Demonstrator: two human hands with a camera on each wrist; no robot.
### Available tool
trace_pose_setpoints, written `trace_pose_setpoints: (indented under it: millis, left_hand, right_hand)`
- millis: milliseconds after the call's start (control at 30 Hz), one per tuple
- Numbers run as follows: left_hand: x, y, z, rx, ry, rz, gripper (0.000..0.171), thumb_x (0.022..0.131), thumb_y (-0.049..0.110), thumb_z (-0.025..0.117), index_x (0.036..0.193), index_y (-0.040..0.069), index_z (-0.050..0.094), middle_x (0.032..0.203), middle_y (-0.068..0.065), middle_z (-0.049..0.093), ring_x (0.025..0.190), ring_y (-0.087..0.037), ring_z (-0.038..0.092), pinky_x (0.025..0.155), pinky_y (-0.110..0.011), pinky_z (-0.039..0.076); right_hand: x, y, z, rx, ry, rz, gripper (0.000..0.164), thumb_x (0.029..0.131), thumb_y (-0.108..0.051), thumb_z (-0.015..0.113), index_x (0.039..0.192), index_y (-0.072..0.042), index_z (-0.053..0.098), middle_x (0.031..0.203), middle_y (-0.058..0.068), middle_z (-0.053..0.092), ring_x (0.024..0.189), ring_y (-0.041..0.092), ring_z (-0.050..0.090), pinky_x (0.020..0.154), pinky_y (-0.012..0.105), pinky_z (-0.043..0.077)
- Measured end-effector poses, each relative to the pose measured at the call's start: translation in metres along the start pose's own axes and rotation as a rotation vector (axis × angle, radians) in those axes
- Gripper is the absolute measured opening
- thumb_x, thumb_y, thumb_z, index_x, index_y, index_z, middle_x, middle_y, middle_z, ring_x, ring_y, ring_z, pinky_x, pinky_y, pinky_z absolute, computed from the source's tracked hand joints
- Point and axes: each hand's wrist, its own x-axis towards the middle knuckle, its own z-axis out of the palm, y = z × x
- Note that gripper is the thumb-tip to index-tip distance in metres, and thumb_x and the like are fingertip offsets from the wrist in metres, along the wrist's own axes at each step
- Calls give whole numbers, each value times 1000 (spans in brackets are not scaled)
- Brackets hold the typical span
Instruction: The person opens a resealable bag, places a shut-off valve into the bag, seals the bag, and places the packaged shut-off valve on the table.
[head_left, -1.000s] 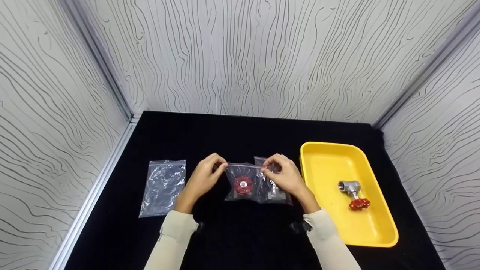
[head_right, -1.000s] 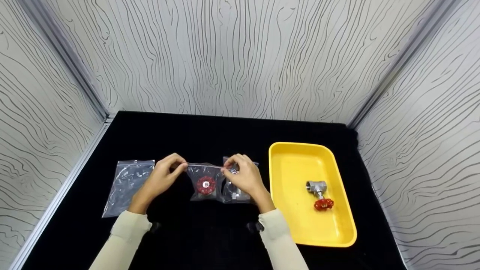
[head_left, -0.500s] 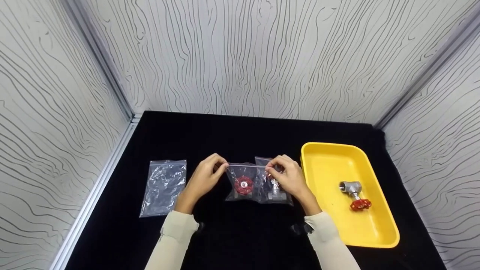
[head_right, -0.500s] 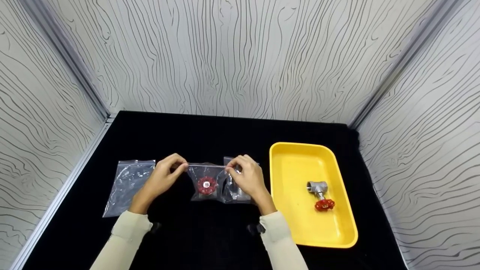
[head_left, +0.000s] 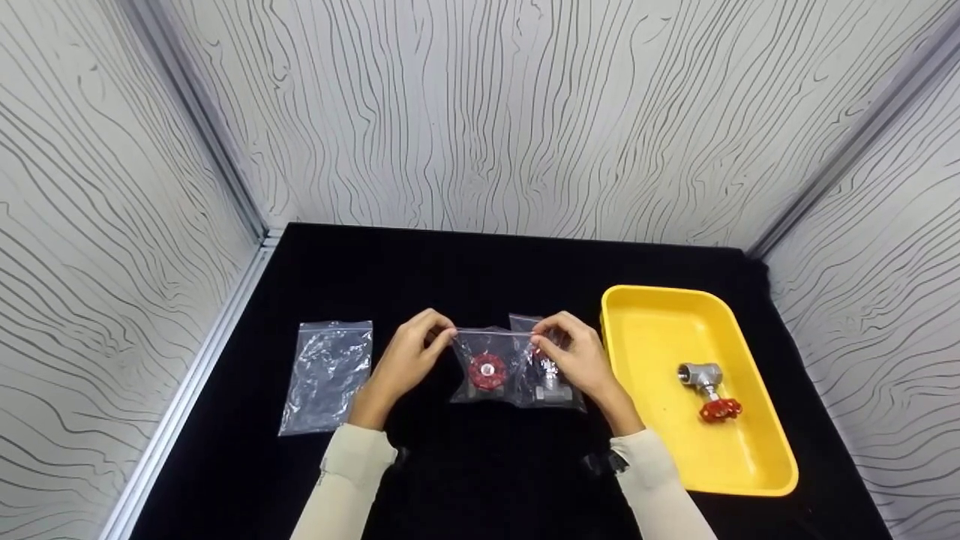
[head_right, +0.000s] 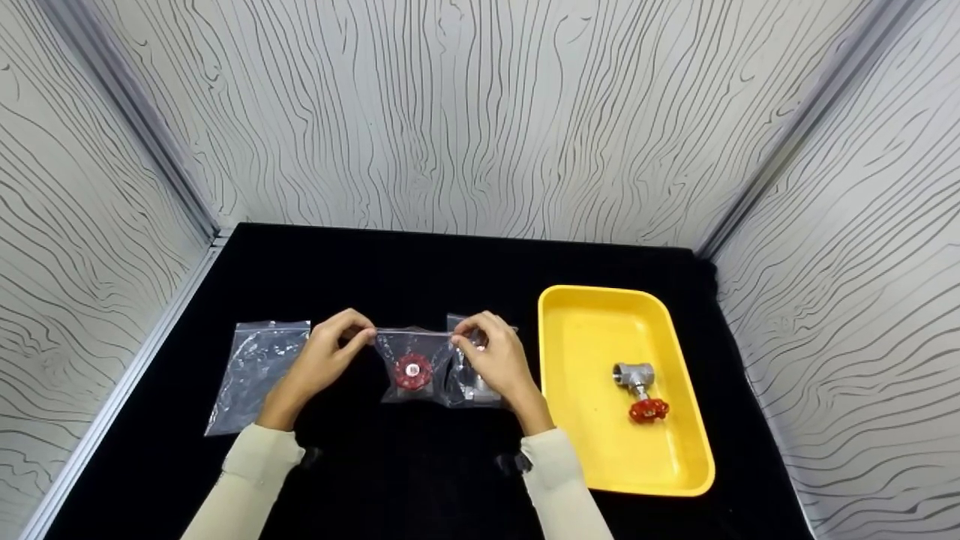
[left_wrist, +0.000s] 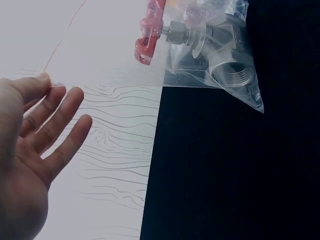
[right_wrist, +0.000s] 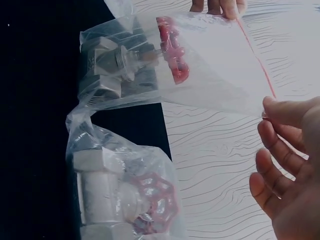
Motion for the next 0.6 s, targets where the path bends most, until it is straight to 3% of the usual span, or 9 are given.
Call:
trace_pose_setpoints:
  millis: [167, 333, 467, 600]
  left_hand:
    - [-1, 0, 1, -47, -14, -31, 10, 105, 15, 68, 101, 6, 73, 98, -3, 71, 88, -11, 69, 79, -27, 61]
    - [-1, -1, 2, -67, -9, -31, 9, 105, 12, 68, 101, 5, 72, 98, -3, 71, 88, -11, 70, 79, -27, 62]
    - [-2, -1, 3, -77, 7, -22, 7, 104, 12, 69, 100, 7, 72, 97, -2, 70, 88, -11, 69, 78, -26, 62]
    - [-3, -1, 3, -86, 10, -25, 7, 104, 12, 69, 100, 7, 72, 97, -2, 70, 87, -11, 69, 78, -26, 62]
  right_hand:
    - [-8, 2, 6, 77, -55, 75, 29, 91, -10, 84, 118, -7, 74, 111, 8, 73, 90, 18, 66, 77, 23, 55]
    - [-19, 5, 17, 86, -146, 140, 52, 90, -14, 85, 137, -4, 64, 123, 17, 71, 100, 31, 70, 89, 37, 60]
    - [-30, 7, 28, 117, -186, 159, 60, 89, -16, 87, 141, -4, 60, 129, 16, 71, 112, 31, 68, 101, 45, 59]
    - [-40, 9, 40, 167, -209, 163, 65, 87, -16, 89, 143, -4, 57, 143, 15, 65, 127, 27, 61, 110, 40, 53]
